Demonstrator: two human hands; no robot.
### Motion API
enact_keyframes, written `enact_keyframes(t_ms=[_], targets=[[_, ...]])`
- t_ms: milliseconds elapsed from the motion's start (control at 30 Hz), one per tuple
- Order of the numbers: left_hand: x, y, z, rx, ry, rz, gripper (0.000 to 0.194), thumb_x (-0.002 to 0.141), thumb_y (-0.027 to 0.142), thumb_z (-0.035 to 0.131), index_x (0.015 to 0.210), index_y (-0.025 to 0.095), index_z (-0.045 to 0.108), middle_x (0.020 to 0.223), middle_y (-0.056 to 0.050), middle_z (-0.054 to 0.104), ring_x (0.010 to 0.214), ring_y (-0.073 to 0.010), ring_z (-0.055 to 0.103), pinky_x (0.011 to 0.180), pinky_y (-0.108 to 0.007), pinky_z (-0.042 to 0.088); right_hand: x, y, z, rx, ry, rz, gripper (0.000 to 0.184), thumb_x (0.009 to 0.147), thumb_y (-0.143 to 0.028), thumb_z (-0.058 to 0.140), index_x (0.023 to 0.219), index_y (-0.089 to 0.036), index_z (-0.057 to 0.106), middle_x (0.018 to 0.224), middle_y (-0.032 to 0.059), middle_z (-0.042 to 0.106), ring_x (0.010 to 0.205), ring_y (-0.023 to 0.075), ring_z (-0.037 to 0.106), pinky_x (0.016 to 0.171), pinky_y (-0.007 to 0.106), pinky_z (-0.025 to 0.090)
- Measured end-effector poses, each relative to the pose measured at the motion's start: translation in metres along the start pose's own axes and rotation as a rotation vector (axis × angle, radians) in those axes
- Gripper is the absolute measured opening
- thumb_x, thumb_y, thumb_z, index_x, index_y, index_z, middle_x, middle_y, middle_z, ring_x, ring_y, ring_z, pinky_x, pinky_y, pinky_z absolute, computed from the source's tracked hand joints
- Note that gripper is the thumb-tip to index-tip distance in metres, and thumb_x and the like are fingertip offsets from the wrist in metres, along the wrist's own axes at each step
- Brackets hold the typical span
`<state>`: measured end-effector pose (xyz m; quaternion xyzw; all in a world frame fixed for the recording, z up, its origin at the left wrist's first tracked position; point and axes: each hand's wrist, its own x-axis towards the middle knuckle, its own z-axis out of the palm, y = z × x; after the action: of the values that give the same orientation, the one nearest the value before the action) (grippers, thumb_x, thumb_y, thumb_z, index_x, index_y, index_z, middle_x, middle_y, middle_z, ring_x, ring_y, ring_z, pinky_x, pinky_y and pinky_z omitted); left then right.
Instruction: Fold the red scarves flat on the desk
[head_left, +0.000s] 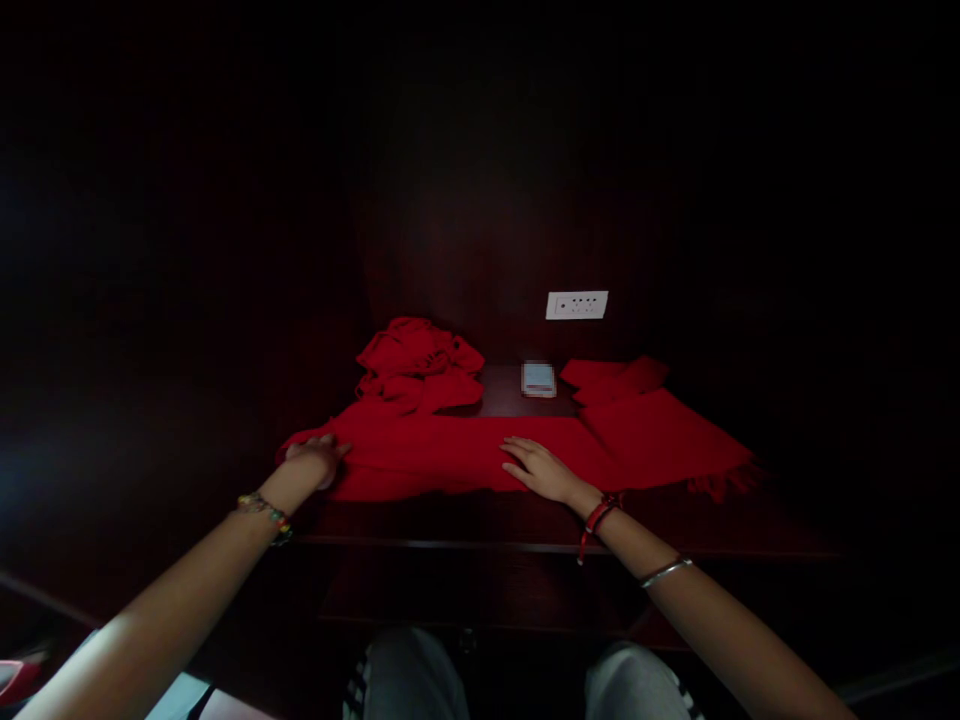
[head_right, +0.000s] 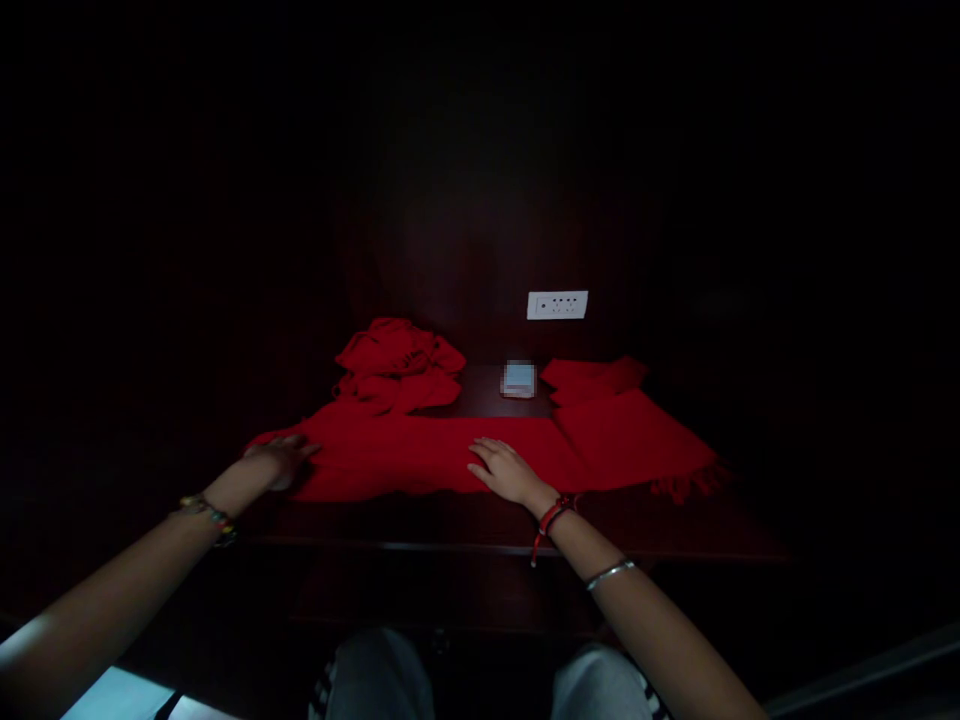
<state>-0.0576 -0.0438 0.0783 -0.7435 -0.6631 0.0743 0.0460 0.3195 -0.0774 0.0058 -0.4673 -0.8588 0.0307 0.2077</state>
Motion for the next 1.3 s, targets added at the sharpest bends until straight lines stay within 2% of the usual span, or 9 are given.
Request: enact_keyframes(t_ms=[133, 267, 333, 533, 733, 800, 967, 1133, 1300], targets=[[-0.019, 0.044, -0.018, 0.089, -0.018, -0.037, 0.056, 0.067, 0.023, 0.060, 0.121, 0.022, 0.047, 0.135, -0.016, 0.030, 0.121, -0.0412, 0.022, 0.090, -0.056, 0.027, -0.001, 0.000, 0.000, -0.007, 0.024, -0.001, 0.045, 0.086, -0.038, 0.032, 0.118, -0.010, 0.049, 0.123, 0.0141, 0.047, 0.116, 0.0207, 0.040, 0.099, 0.036, 0.030], [-0.028, 0.101, -0.018, -0.067, -0.041, 0.280, 0.072, 0.070, 0.050, 0.053, 0.133, 0.033, 0.021, 0.142, -0.005, 0.012, 0.127, -0.0304, 0.014, 0.097, -0.049, 0.021, -0.001, 0.000, 0.000, -0.009, 0.022, -0.007, 0.043, 0.086, -0.036, 0.033, 0.117, -0.010, 0.050, 0.122, 0.0132, 0.049, 0.114, 0.0199, 0.041, 0.099, 0.035, 0.031], [-0.026, 0.111, -0.008, -0.123, -0.017, 0.286, 0.075, 0.072, 0.058, 0.044, 0.135, 0.030, 0.014, 0.143, -0.008, 0.008, 0.128, -0.0309, 0.009, 0.096, -0.051, 0.019, -0.002, 0.001, 0.000, -0.007, 0.023, -0.007, 0.042, 0.086, -0.035, 0.033, 0.117, -0.011, 0.050, 0.121, 0.0126, 0.049, 0.114, 0.0197, 0.042, 0.098, 0.034, 0.031], [-0.021, 0.079, 0.010, -0.138, -0.162, 0.047, 0.081, 0.071, 0.064, 0.039, 0.136, 0.028, 0.006, 0.142, -0.012, 0.006, 0.128, -0.0330, 0.003, 0.094, -0.056, 0.019, -0.002, 0.004, 0.001, -0.005, 0.040, -0.028, 0.041, 0.086, -0.033, 0.034, 0.115, -0.010, 0.051, 0.120, 0.0133, 0.050, 0.113, 0.0201, 0.043, 0.097, 0.035, 0.033], [-0.029, 0.076, -0.008, -0.109, -0.321, 0.031, 0.081, 0.069, 0.068, 0.037, 0.135, 0.028, 0.011, 0.142, -0.010, 0.001, 0.125, -0.0408, 0.004, 0.092, -0.058, 0.020, -0.003, 0.007, 0.004, -0.036, 0.057, -0.032, 0.039, 0.086, -0.034, 0.036, 0.116, -0.013, 0.050, 0.121, 0.0127, 0.049, 0.113, 0.0217, 0.043, 0.097, 0.039, 0.033], [-0.027, 0.087, -0.018, -0.105, -0.311, 0.090, 0.085, 0.067, 0.067, 0.041, 0.136, 0.026, 0.012, 0.142, -0.012, 0.002, 0.125, -0.0400, 0.003, 0.095, -0.056, 0.018, -0.004, 0.006, 0.002, -0.038, 0.058, -0.025, 0.040, 0.086, -0.034, 0.036, 0.117, -0.013, 0.049, 0.121, 0.0131, 0.049, 0.113, 0.0222, 0.043, 0.097, 0.040, 0.032], [-0.010, 0.119, -0.028, -0.193, -0.093, 0.455, 0.076, 0.071, 0.059, 0.046, 0.135, 0.027, 0.017, 0.143, -0.008, -0.002, 0.128, -0.0299, -0.004, 0.101, -0.045, 0.014, -0.009, 0.001, -0.010, 0.027, 0.090, -0.080, 0.038, 0.085, -0.033, 0.041, 0.116, -0.015, 0.050, 0.120, 0.0118, 0.050, 0.113, 0.0205, 0.042, 0.097, 0.038, 0.033], [-0.003, 0.127, -0.005, -0.217, -0.199, 0.636, 0.068, 0.075, 0.053, 0.048, 0.132, 0.026, 0.025, 0.142, -0.010, 0.013, 0.128, -0.0266, 0.012, 0.100, -0.040, 0.020, -0.021, -0.007, -0.023, 0.146, 0.073, -0.203, 0.028, 0.083, -0.031, 0.045, 0.105, -0.018, 0.058, 0.104, 0.0077, 0.059, 0.099, 0.0164, 0.052, 0.089, 0.031, 0.041], [-0.012, 0.117, 0.022, -0.294, 0.061, 0.718, 0.052, 0.082, 0.049, 0.040, 0.128, 0.027, 0.034, 0.137, -0.008, 0.028, 0.125, -0.0234, 0.023, 0.099, -0.040, 0.023, -0.030, -0.012, -0.026, 0.150, 0.053, -0.218, 0.025, 0.082, -0.032, 0.048, 0.097, -0.017, 0.061, 0.097, 0.0077, 0.062, 0.093, 0.0166, 0.055, 0.084, 0.029, 0.043]])
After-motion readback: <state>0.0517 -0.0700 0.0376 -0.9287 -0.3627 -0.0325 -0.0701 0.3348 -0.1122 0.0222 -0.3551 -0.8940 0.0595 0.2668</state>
